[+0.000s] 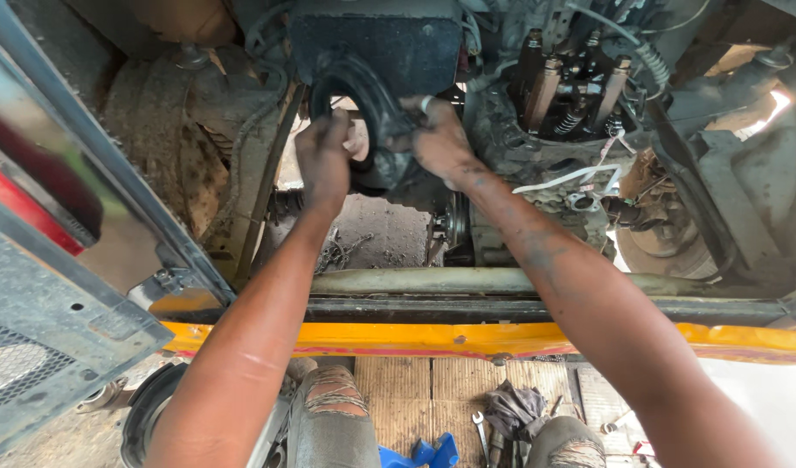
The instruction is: The person works under a vehicle on a lift, using a wrench to tighten bolts on the undercarriage. They repeatedly reach for tools and parts on the floor, then return to the vehicle to continue the repair.
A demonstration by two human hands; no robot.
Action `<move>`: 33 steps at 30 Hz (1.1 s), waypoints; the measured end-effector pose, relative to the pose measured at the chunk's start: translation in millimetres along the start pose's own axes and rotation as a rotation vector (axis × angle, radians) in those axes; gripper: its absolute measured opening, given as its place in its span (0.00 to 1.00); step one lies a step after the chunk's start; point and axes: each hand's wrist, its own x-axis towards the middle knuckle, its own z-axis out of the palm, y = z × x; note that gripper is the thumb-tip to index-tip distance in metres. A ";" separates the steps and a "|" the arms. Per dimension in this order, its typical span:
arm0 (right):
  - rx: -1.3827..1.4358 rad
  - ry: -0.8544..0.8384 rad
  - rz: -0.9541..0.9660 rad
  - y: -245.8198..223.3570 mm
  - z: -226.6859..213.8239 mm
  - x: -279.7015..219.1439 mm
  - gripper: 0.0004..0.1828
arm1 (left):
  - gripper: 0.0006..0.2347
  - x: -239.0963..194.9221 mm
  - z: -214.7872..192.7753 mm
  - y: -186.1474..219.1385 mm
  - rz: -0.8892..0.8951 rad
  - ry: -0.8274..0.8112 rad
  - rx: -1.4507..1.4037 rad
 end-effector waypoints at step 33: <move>-0.331 0.092 0.021 24.7 12.0 27.6 0.19 | 0.36 -44.5 59.9 -116.7 -0.612 -1.254 0.900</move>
